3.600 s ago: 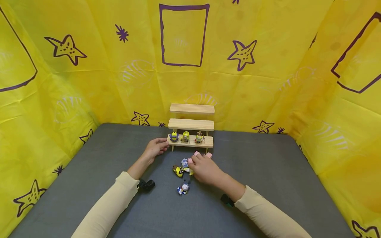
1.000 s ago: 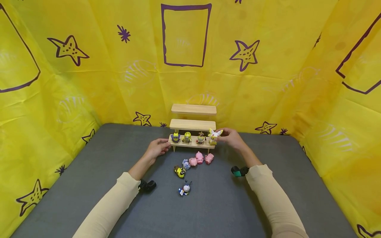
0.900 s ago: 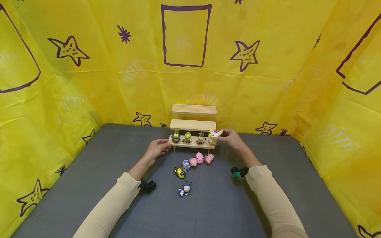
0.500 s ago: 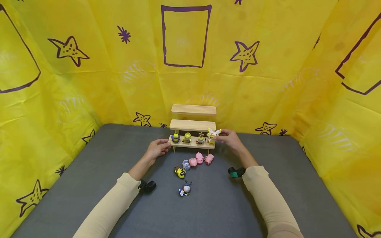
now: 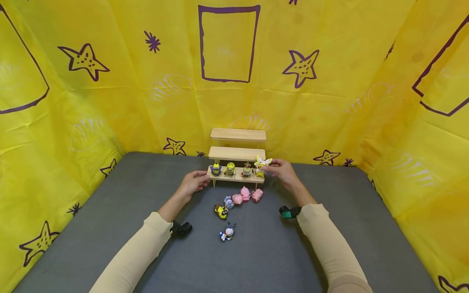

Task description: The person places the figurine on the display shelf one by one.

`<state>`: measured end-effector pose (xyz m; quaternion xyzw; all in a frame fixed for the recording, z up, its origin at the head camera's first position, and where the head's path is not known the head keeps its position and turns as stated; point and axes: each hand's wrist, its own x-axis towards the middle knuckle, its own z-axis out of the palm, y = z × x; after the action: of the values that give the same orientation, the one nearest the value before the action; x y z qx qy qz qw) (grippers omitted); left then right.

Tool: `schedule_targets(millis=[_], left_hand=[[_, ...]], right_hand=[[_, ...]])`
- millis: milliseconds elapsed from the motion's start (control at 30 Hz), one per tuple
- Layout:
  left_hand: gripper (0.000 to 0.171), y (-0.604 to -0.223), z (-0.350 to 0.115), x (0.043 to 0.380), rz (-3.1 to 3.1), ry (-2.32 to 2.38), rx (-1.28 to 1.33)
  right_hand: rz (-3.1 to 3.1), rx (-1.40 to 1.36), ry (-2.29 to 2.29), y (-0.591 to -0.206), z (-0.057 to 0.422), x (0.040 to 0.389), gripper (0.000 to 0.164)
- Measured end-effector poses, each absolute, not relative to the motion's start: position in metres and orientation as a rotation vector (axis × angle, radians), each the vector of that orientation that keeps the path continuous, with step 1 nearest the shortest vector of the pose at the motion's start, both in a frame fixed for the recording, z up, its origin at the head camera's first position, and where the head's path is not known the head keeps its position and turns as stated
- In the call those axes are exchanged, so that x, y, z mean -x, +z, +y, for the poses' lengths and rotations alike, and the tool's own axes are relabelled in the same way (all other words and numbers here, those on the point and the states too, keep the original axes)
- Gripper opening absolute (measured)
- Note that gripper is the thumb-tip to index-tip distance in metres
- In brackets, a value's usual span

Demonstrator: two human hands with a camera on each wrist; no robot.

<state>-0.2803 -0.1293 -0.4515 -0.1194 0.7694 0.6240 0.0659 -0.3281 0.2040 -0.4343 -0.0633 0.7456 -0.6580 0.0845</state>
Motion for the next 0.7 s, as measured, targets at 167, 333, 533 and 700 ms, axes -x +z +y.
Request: schedule_targets(millis=[167,333,533,700], left_hand=[[0.034,-0.4519,-0.1294,0.2811,2.322,1.883,0.354],[0.034,-0.4525,-0.1301,0.2812,2.315,1.877,0.362],[0.034,-0.4528,-0.1301,0.2809,2.316,1.874,0.362],[0.034,-0.4528,-0.1306,0.2812,2.317,1.872,0.355]], right_hand=[[2.231,0.145,-1.979,-0.4363,0.2017,0.3286,0.008],[2.214,0.133,-1.990,-0.4378,0.2013,0.3294,0.004],[2.228,0.144,-1.972,-0.4373,0.2035,0.3284,0.002],[2.446,0.146,-1.764,-0.4302,0.2084,0.3229,0.043]])
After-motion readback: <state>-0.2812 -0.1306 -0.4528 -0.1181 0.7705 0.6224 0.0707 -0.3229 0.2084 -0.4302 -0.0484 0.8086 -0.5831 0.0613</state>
